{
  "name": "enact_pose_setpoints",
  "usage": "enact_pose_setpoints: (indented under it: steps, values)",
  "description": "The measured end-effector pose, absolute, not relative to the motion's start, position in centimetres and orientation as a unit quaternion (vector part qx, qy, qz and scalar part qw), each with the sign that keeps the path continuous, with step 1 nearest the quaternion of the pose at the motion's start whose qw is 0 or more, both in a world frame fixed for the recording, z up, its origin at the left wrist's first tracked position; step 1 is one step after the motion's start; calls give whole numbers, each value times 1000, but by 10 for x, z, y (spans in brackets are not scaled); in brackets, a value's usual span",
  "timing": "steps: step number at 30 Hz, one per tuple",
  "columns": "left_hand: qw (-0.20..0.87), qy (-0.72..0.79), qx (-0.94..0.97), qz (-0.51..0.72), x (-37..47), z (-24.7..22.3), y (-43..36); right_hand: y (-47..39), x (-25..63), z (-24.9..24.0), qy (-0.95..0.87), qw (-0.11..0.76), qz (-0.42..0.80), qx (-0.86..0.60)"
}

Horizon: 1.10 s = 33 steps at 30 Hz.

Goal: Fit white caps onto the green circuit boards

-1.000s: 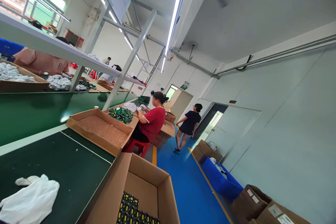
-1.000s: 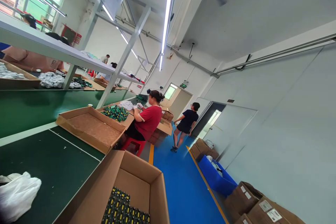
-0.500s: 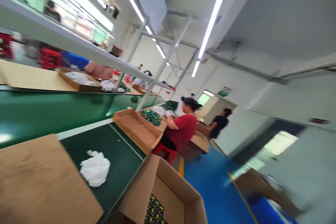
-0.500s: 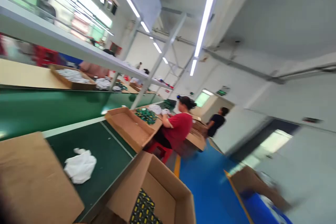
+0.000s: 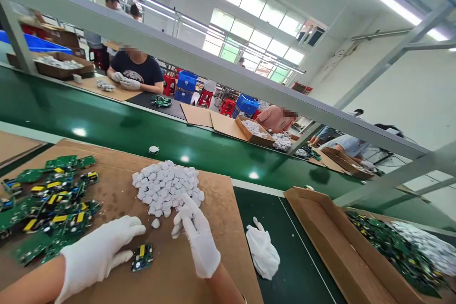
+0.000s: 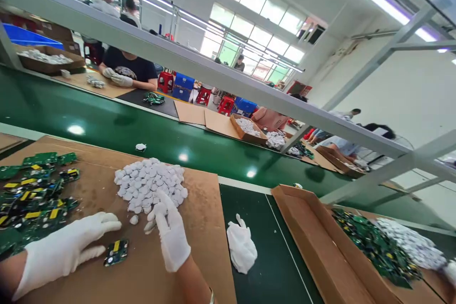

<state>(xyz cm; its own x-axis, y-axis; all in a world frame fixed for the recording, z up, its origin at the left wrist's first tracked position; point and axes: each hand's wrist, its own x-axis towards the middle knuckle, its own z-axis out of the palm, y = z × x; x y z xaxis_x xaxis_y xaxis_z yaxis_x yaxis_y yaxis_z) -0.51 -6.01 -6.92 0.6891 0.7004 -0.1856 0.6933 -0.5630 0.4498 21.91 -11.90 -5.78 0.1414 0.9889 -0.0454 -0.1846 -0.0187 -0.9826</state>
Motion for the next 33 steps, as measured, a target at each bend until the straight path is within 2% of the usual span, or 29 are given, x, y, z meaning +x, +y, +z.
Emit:
enact_pose_setpoints:
  steps: [4, 10, 17, 23, 33]
  values:
    - [266, 361, 891, -69, 11, -59, -67, -126, 211, -72, -396, 543, 517, -530]
    - [253, 400, 879, -62, 44, -48, -80, -140, 218, -98, -397, 515, 514, -560]
    - [263, 360, 886, -125, 53, -49, -70, -153, 226, -117, -436, 517, 421, -605]
    - [254, 334, 901, -106, 65, -52, -65, -156, 218, -125, -478, 491, 363, -631]
    - [259, 382, 885, -62, 65, -69, -76, -160, 207, -134, -544, 420, 251, -682]
